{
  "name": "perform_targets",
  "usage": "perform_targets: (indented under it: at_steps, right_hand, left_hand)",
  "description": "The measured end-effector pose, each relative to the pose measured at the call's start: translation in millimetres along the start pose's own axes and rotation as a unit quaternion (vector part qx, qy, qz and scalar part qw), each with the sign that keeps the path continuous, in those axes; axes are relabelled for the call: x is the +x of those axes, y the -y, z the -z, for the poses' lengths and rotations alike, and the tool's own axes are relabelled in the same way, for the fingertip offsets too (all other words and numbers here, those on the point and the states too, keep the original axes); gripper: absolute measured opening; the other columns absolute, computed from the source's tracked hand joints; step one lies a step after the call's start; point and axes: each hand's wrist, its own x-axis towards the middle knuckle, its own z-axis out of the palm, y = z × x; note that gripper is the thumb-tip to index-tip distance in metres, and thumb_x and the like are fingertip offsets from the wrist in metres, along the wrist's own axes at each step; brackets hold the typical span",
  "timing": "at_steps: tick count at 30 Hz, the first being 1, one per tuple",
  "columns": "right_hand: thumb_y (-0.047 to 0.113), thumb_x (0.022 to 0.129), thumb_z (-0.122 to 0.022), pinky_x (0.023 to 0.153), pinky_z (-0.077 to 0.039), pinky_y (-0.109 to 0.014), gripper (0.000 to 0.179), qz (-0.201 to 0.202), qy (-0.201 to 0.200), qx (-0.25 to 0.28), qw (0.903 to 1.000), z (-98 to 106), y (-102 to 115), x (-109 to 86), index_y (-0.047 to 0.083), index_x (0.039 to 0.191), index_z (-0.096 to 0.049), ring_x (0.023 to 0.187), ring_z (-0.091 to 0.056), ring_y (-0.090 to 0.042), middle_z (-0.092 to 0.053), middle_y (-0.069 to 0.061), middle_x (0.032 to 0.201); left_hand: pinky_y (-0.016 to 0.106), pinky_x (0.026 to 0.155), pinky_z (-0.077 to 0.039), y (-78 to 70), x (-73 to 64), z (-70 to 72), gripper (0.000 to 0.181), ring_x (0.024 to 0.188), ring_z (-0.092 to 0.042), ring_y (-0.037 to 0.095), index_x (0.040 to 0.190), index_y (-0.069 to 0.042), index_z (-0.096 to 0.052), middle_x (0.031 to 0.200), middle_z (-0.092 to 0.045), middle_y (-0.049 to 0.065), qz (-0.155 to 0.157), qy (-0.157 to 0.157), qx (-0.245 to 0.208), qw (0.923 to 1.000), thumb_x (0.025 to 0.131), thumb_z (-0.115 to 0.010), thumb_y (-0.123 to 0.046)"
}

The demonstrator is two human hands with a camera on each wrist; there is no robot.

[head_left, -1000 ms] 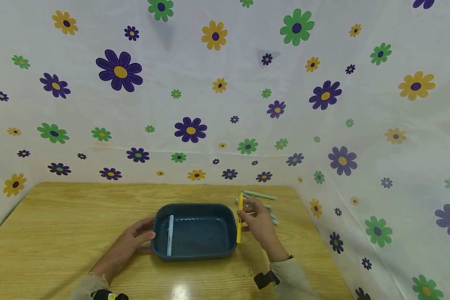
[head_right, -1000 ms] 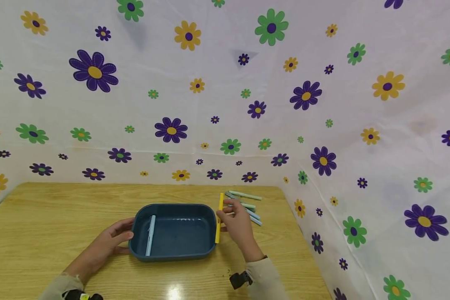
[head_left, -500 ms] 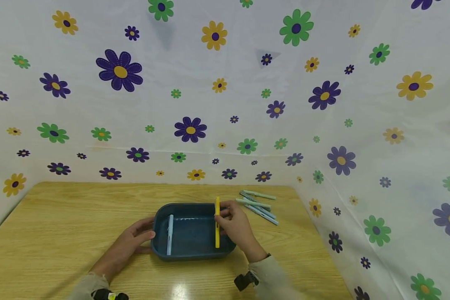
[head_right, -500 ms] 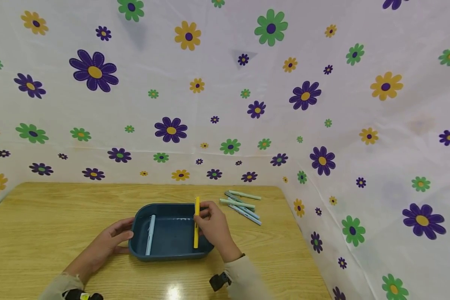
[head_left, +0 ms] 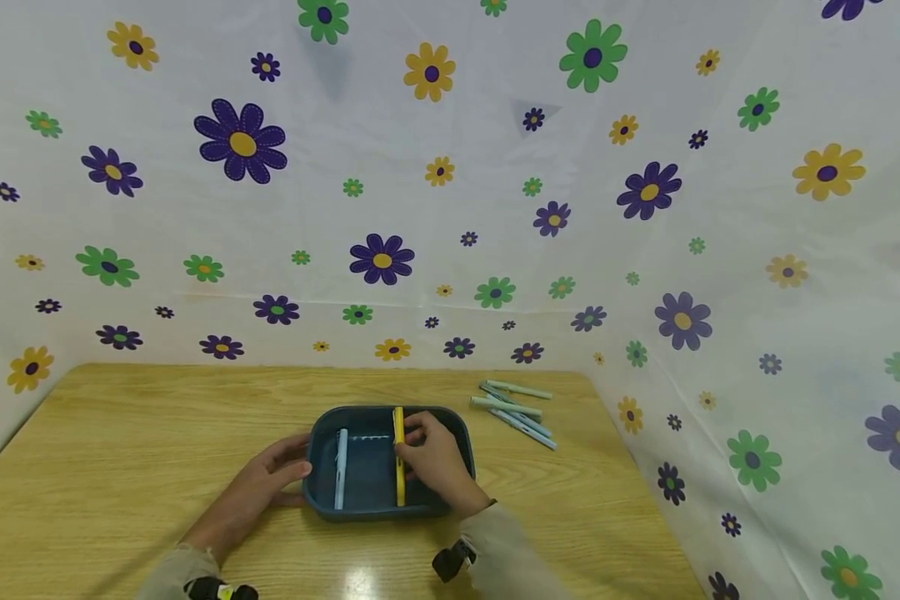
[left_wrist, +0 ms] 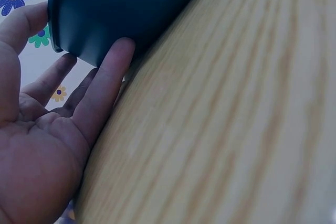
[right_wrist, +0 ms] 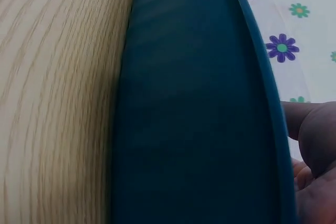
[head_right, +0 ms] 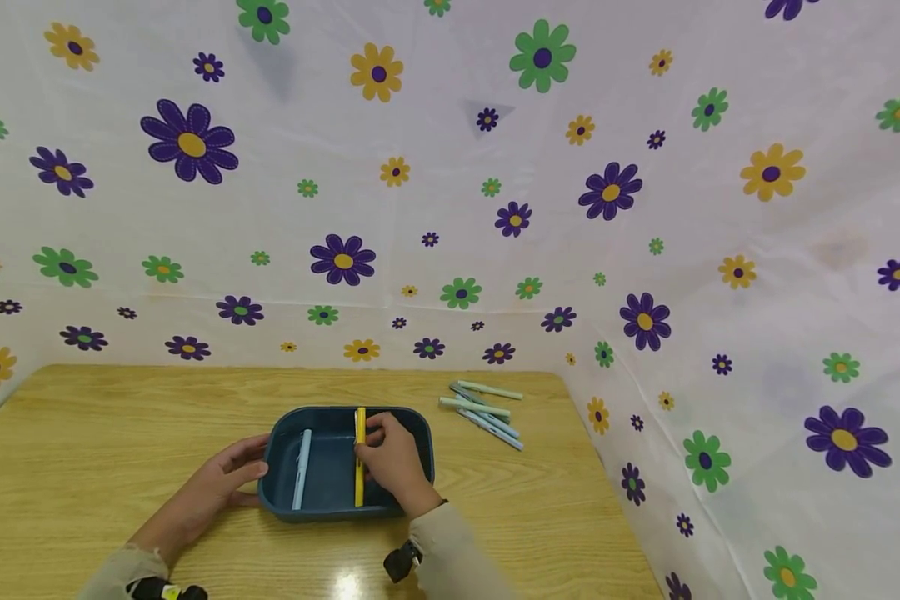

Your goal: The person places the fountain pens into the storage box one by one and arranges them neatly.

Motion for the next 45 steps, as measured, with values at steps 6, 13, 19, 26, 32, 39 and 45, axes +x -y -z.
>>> perform_targets:
  at_steps: [6,13,19,26,32,39,45]
  right_hand:
    - [0.000,0.092,-0.073,0.055,-0.063,-0.040,0.035,-0.021,-0.001,0.013,0.9997,-14.3,2.0,4.1,0.001,0.124,-0.061,0.074,-0.067,-0.023,-0.062,-0.009,0.095]
    - [0.000,0.092,-0.074,0.054,-0.062,-0.035,0.035,-0.059,0.026,0.003,0.9979,-33.1,0.9,8.8,0.003,0.124,-0.060,0.072,-0.065,-0.017,-0.061,-0.007,0.094]
    - [0.000,0.091,-0.074,0.053,-0.061,-0.033,0.034,-0.075,0.035,-0.014,0.9965,-44.3,1.5,12.0,0.003,0.122,-0.061,0.070,-0.066,-0.017,-0.062,-0.005,0.091]
    - [-0.001,0.092,-0.074,0.052,-0.061,-0.034,0.030,-0.075,0.046,-0.020,0.9959,-52.3,5.0,13.4,-0.002,0.119,-0.062,0.063,-0.067,-0.019,-0.064,-0.005,0.085]
    - [0.000,0.092,-0.074,0.052,-0.061,-0.033,0.030,-0.077,0.052,-0.025,0.9953,-57.3,8.2,14.1,-0.002,0.119,-0.062,0.064,-0.067,-0.019,-0.065,-0.006,0.085]
    - [0.000,0.090,-0.076,0.052,-0.061,-0.033,0.030,-0.092,0.051,-0.037,0.9938,-62.8,12.3,15.6,0.000,0.117,-0.063,0.066,-0.069,-0.019,-0.067,-0.006,0.086]
    - [-0.001,0.091,-0.075,0.054,-0.062,-0.034,0.031,-0.092,0.055,-0.027,0.9939,-64.6,17.9,13.6,-0.002,0.119,-0.061,0.069,-0.070,-0.021,-0.067,-0.009,0.088]
  left_hand:
    - [0.046,0.090,-0.061,-0.4,-0.5,0.1,0.064,0.129,-0.055,0.033,0.158,-0.012,-0.039,0.153,-0.044,0.022,0.007,-0.003,0.004,1.0000,0.102,-0.067,-0.028]
    - [0.046,0.091,-0.061,0.2,-1.4,0.1,0.061,0.131,-0.054,0.036,0.158,-0.013,-0.039,0.152,-0.045,0.021,0.001,0.001,0.004,1.0000,0.104,-0.065,-0.027]
    - [0.046,0.092,-0.061,0.9,0.2,-0.1,0.063,0.132,-0.052,0.036,0.158,-0.012,-0.039,0.153,-0.044,0.020,0.009,-0.005,0.006,0.9999,0.103,-0.066,-0.028]
    - [0.046,0.092,-0.061,0.2,-0.2,0.0,0.062,0.132,-0.053,0.035,0.158,-0.013,-0.040,0.153,-0.045,0.020,0.011,-0.006,0.006,0.9999,0.103,-0.065,-0.028]
    - [0.047,0.092,-0.060,0.3,-0.7,0.1,0.061,0.132,-0.053,0.036,0.158,-0.015,-0.040,0.153,-0.045,0.020,0.006,0.002,0.005,1.0000,0.104,-0.065,-0.029]
    - [0.046,0.092,-0.060,0.8,-0.6,0.8,0.062,0.131,-0.054,0.035,0.157,-0.015,-0.040,0.153,-0.044,0.019,0.009,0.001,0.008,0.9999,0.103,-0.065,-0.031]
    - [0.046,0.092,-0.060,-0.3,-1.4,0.6,0.063,0.130,-0.056,0.034,0.158,-0.013,-0.039,0.155,-0.043,0.020,0.009,0.002,0.007,0.9999,0.103,-0.065,-0.031]
